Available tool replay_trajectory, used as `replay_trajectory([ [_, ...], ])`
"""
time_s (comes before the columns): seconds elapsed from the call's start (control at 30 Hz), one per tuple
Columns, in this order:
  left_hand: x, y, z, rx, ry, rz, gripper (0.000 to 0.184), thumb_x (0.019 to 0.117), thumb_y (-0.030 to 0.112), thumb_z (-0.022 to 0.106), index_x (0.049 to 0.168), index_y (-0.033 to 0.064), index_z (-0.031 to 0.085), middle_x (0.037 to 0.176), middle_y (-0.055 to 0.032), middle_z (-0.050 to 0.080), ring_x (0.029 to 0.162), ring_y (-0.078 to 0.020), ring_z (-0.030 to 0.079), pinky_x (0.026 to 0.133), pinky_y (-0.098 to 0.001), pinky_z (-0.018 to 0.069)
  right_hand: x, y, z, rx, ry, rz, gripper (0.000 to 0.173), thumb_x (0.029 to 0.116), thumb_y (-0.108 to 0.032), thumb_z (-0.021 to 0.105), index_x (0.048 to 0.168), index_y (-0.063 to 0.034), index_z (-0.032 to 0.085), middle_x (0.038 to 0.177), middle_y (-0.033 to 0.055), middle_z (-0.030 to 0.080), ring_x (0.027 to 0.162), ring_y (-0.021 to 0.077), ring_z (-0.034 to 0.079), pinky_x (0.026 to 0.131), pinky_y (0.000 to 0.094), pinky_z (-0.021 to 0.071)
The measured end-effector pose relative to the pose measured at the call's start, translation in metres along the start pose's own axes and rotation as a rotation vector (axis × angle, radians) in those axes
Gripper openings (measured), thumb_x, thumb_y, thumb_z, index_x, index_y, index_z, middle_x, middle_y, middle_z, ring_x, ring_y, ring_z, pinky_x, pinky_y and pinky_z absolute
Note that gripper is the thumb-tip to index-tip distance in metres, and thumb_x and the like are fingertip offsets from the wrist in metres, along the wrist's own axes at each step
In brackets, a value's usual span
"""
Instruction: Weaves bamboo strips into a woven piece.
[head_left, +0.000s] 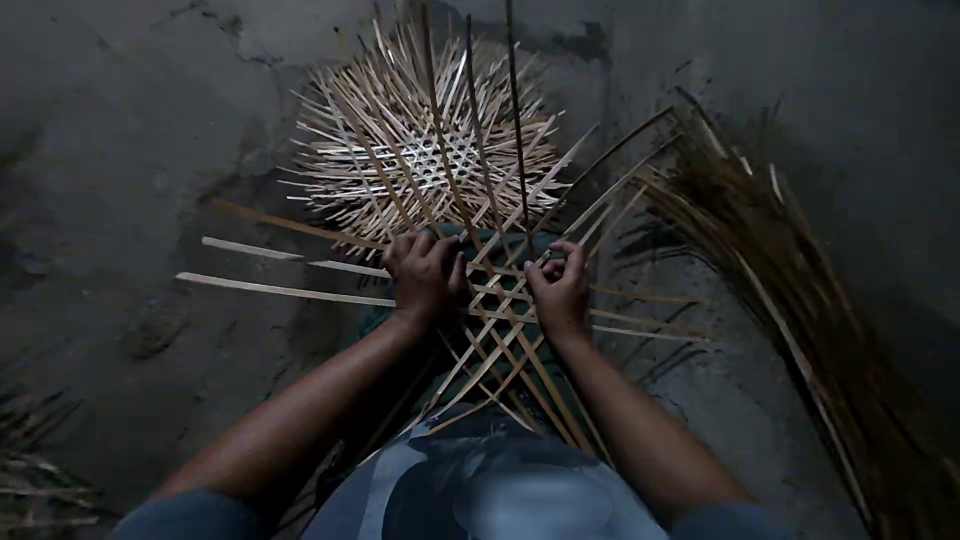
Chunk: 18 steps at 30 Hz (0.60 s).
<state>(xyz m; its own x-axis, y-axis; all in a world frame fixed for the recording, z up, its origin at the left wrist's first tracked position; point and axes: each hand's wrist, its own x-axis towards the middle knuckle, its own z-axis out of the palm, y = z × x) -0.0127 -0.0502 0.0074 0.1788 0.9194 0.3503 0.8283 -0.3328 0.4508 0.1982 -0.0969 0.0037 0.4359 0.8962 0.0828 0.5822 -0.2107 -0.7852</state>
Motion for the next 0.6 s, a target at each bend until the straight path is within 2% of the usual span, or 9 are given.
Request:
replay_trajectory([
  [0.13,0.002,-0.01,0.012,-0.084,0.047,0.039,0.026,0.0966,0.027,0.063,0.116,0.0153,0.076,0.1,-0.0117,0.068,0.102,-0.0342,0.062,0.095,-0.057,0.0443,0.002,0.002,0.0,0.012,-0.01,0.001,0.051,0.0936,-0.026,0.075,0.137,-0.0123,0.051,0.084,0.007,0.062,0.071,0.0212,0.062,0.065,0.0411,0.0549],
  [0.2,0.003,-0.012,0.014,-0.106,0.033,0.042,0.027,0.0971,0.027,0.062,0.117,0.0142,0.075,0.1,-0.0131,0.068,0.101,-0.0339,0.063,0.095,-0.0579,0.0451,0.003,0.005,0.0,0.025,-0.012,-0.009,0.051,0.0938,-0.025,0.074,0.137,-0.0116,0.051,0.085,0.0063,0.062,0.073,0.021,0.062,0.068,0.0423,0.055],
  [0.23,0.003,-0.012,0.014,-0.11,0.033,0.046,0.028,0.0969,0.027,0.062,0.118,0.0142,0.075,0.1,-0.0132,0.068,0.1,-0.0337,0.063,0.094,-0.0575,0.0451,0.004,0.006,0.002,0.034,0.001,-0.019,0.049,0.093,-0.023,0.075,0.135,-0.0111,0.053,0.084,0.0054,0.063,0.075,0.0204,0.063,0.072,0.0427,0.0557],
  [0.33,0.002,-0.012,0.016,-0.12,0.032,0.04,0.028,0.0963,0.025,0.063,0.119,0.0149,0.075,0.1,-0.0126,0.067,0.1,-0.0335,0.062,0.095,-0.0574,0.0443,0.007,0.01,0.003,0.024,0.014,-0.072,0.039,0.0928,-0.018,0.073,0.128,-0.0111,0.059,0.084,0.0037,0.063,0.075,0.0181,0.061,0.074,0.041,0.0539],
  [0.4,0.003,-0.013,0.015,-0.106,0.023,0.041,0.028,0.0958,0.026,0.064,0.118,0.0154,0.076,0.099,-0.0126,0.067,0.098,-0.0332,0.063,0.091,-0.0575,0.0459,0.009,0.011,0.001,0.0,0.001,-0.093,0.03,0.0946,-0.02,0.072,0.124,-0.0141,0.066,0.093,0.0045,0.066,0.083,0.0185,0.062,0.081,0.0416,0.0527],
  [0.47,0.007,-0.01,0.005,-0.071,-0.046,0.034,0.027,0.0967,0.03,0.065,0.118,0.0168,0.076,0.101,-0.0115,0.068,0.099,-0.0323,0.063,0.091,-0.0581,0.0464,0.009,0.009,-0.004,-0.006,-0.017,-0.099,0.03,0.097,-0.026,0.071,0.124,-0.015,0.067,0.102,0.0073,0.067,0.089,0.0207,0.064,0.083,0.0428,0.0549],
  [0.53,0.015,-0.004,-0.014,-0.011,-0.137,0.066,0.027,0.0971,0.033,0.067,0.117,0.0174,0.077,0.109,-0.0125,0.07,0.106,-0.0336,0.064,0.094,-0.0592,0.0464,0.004,0.0,-0.013,-0.088,0.011,-0.202,0.039,0.0969,-0.034,0.071,0.128,-0.0117,0.064,0.116,0.014,0.065,0.105,0.0285,0.064,0.091,0.0486,0.0554],
  [0.6,0.027,-0.003,-0.031,-0.026,-0.161,0.115,0.031,0.0949,0.03,0.071,0.122,0.0149,0.074,0.119,-0.0161,0.067,0.113,-0.0358,0.063,0.096,-0.0576,0.0492,-0.002,-0.008,-0.016,-0.245,0.009,-0.409,0.054,0.096,-0.042,0.069,0.138,-0.0095,0.061,0.136,0.0191,0.058,0.126,0.0364,0.056,0.103,0.0548,0.0481],
])
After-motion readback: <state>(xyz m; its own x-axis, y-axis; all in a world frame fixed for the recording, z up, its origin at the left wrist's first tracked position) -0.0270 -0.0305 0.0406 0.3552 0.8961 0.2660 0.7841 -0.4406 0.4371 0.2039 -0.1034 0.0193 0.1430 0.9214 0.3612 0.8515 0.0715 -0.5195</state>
